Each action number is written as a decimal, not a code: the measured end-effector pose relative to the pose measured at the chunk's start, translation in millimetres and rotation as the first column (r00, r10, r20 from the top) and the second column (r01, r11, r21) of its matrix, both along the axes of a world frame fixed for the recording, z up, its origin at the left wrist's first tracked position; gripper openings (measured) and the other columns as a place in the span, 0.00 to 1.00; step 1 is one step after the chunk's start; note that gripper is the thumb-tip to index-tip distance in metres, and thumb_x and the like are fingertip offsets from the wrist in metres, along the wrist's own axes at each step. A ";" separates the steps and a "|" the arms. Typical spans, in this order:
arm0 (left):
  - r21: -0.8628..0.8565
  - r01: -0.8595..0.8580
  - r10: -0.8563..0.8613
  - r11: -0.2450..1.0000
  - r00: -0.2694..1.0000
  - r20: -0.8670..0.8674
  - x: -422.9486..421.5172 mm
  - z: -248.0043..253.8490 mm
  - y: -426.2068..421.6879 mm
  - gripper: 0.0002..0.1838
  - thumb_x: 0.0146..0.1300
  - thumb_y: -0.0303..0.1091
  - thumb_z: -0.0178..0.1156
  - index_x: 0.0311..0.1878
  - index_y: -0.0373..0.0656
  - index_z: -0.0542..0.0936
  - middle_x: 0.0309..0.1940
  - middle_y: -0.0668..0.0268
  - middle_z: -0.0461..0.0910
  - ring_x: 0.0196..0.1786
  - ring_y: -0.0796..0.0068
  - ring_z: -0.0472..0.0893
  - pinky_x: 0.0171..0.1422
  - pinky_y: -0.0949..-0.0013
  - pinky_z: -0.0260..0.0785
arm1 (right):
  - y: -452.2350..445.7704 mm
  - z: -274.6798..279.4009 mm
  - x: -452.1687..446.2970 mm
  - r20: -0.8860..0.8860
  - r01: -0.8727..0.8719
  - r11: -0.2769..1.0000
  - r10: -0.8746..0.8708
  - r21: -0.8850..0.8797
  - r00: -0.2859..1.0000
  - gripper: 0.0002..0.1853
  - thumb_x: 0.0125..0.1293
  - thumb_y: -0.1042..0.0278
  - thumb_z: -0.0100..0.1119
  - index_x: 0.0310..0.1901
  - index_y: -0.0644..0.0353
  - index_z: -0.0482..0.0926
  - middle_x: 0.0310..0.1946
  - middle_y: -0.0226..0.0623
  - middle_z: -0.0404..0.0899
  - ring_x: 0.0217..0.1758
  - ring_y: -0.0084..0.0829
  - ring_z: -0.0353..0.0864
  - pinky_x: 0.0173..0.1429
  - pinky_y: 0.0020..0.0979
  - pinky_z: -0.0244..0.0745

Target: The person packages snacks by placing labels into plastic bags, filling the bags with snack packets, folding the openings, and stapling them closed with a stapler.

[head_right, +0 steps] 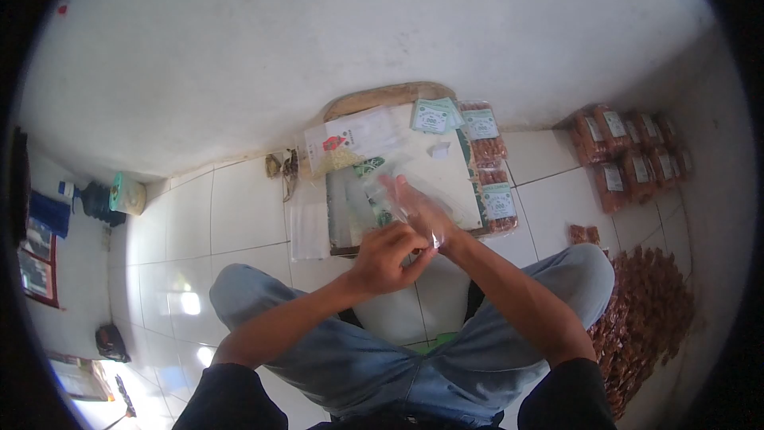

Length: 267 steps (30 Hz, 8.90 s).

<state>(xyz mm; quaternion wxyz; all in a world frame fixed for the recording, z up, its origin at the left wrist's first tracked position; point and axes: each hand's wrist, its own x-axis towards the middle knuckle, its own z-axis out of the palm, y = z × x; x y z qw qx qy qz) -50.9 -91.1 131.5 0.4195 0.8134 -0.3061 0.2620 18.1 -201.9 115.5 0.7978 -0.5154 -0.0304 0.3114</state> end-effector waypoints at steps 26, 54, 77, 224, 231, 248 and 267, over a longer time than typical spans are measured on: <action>-0.395 -0.259 -0.416 0.882 -0.030 -0.909 72.7 8.9 138.0 0.40 0.63 0.74 0.46 0.47 0.41 0.80 0.33 0.63 0.85 0.28 0.78 0.79 0.41 0.72 0.75 | -34.1 56.3 -2.1 0.191 -0.600 0.797 0.580 0.068 0.792 0.45 0.70 0.27 0.26 0.77 0.51 0.41 0.62 0.47 0.73 0.67 0.39 0.70 0.72 0.43 0.60; 0.524 -0.528 0.704 0.669 0.223 -0.674 121.7 -88.4 155.6 0.46 0.58 0.80 0.39 0.25 0.42 0.84 0.34 0.49 0.84 0.46 0.51 0.83 0.48 0.52 0.72 | -84.0 -52.7 12.1 0.215 -0.255 0.925 0.320 -0.281 0.923 0.39 0.70 0.39 0.51 0.69 0.68 0.62 0.67 0.49 0.66 0.68 0.44 0.69 0.70 0.40 0.65; 0.276 -0.587 0.624 0.761 0.545 -0.560 68.3 -137.1 94.0 0.38 0.63 0.58 0.59 0.64 0.33 0.69 0.65 0.45 0.67 0.70 0.49 0.63 0.74 0.55 0.53 | -174.4 -158.6 -27.5 0.389 0.603 0.615 -0.460 -0.509 0.798 0.27 0.73 0.46 0.51 0.26 0.63 0.80 0.18 0.31 0.77 0.20 0.22 0.74 0.28 0.27 0.71; -0.871 -0.229 -0.771 0.434 0.406 -0.491 -1.9 20.2 -0.1 0.37 0.73 0.66 0.31 0.64 0.43 0.68 0.47 0.63 0.79 0.47 0.75 0.80 0.49 0.67 0.76 | -35.3 68.6 -32.5 0.711 0.184 0.922 0.124 -0.340 0.692 0.50 0.52 0.76 0.75 0.72 0.56 0.50 0.58 0.44 0.66 0.61 0.34 0.72 0.63 0.37 0.74; -0.766 -0.489 -0.848 0.418 0.092 -0.522 0.5 23.3 30.6 0.39 0.67 0.72 0.40 0.58 0.44 0.73 0.45 0.65 0.80 0.43 0.71 0.81 0.38 0.62 0.79 | -37.2 72.0 -21.5 0.866 0.268 0.824 0.466 -0.499 0.181 0.48 0.45 0.63 0.79 0.67 0.60 0.62 0.54 0.45 0.72 0.56 0.44 0.76 0.59 0.41 0.71; -0.883 -0.436 -0.888 0.174 0.317 -0.332 11.1 19.2 34.9 0.23 0.66 0.28 0.53 0.64 0.39 0.68 0.55 0.62 0.78 0.55 0.70 0.79 0.60 0.64 0.73 | -37.2 84.6 -21.7 0.463 0.129 0.915 0.070 -0.383 0.884 0.26 0.74 0.57 0.53 0.66 0.63 0.64 0.49 0.33 0.71 0.50 0.20 0.71 0.55 0.25 0.68; -0.916 -0.400 -0.931 -0.041 0.348 -0.110 14.4 19.7 39.0 0.28 0.70 0.45 0.42 0.70 0.44 0.63 0.64 0.55 0.71 0.65 0.56 0.72 0.69 0.51 0.66 | -30.0 79.7 -40.5 0.875 0.447 0.762 0.334 -0.469 0.350 0.37 0.58 0.62 0.71 0.67 0.59 0.63 0.62 0.52 0.64 0.62 0.49 0.69 0.61 0.43 0.72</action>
